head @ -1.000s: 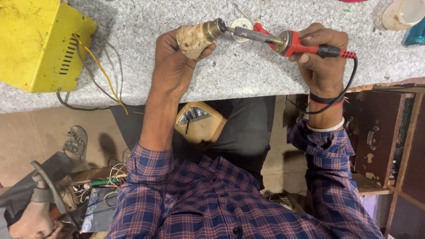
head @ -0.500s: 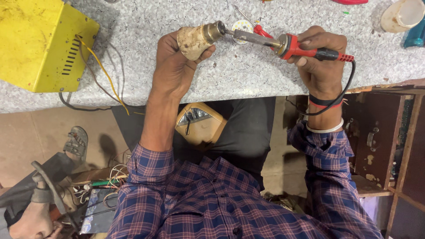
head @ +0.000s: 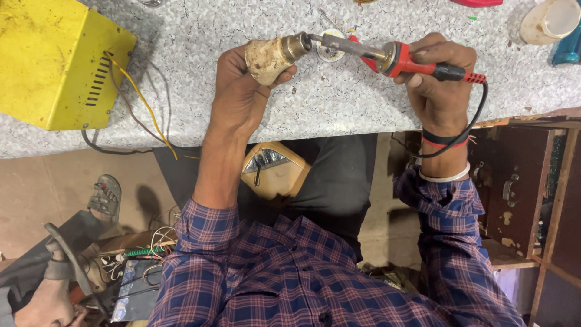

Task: The person sits at a workbench repairing a small LED light. They use a screwdriver to pry open the round LED board, hold a bulb holder in one hand, and use a soldering iron to solder wires and components, then handle a small circuit board and resume soldering.

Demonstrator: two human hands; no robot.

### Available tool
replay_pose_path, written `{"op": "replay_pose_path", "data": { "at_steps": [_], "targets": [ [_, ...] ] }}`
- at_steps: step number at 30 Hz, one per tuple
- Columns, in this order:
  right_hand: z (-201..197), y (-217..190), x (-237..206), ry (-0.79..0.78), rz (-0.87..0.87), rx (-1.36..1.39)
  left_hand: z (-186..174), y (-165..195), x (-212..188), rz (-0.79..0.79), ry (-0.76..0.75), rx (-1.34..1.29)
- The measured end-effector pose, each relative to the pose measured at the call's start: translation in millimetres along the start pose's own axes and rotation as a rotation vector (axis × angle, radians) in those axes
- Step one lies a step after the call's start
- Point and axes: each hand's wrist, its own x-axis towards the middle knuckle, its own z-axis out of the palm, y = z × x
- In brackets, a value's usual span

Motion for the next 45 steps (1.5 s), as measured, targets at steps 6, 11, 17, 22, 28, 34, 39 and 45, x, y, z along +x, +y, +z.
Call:
{"op": "replay_pose_path", "data": {
  "at_steps": [6, 11, 17, 22, 28, 34, 39, 45],
  "targets": [
    [-1.8, 0.7, 3.8, -0.048, -0.01, -0.014, 0.1, 0.2, -0.3, 0.002, -0.006, -0.015],
    [-2.0, 0.4, 4.4, -0.049, -0.009, -0.011, 0.6, 1.0, 0.2, -0.002, -0.003, -0.013],
    [-2.8, 1.0, 4.5, -0.054, -0.008, -0.031, 1.4, 1.7, 0.2, -0.003, -0.008, -0.007],
    [-4.9, 1.8, 4.6, -0.058, -0.005, -0.029, 1.0, 1.9, 0.7, -0.003, -0.01, 0.0],
    [-4.1, 1.1, 5.5, -0.073, 0.005, -0.002, 0.9, 1.7, 0.7, -0.007, -0.002, -0.002],
    [-0.6, -1.8, 6.2, -0.055, 0.058, 0.052, 1.2, 1.3, 0.8, -0.004, -0.002, 0.003],
    [1.7, -3.2, 5.7, -0.014, 0.096, 0.089, 2.5, 1.6, 1.0, -0.009, 0.005, 0.001],
    [2.1, -0.2, 5.8, -0.066, 0.046, 0.081, 2.2, 2.1, 0.5, -0.022, 0.001, 0.021]
  ]
}}
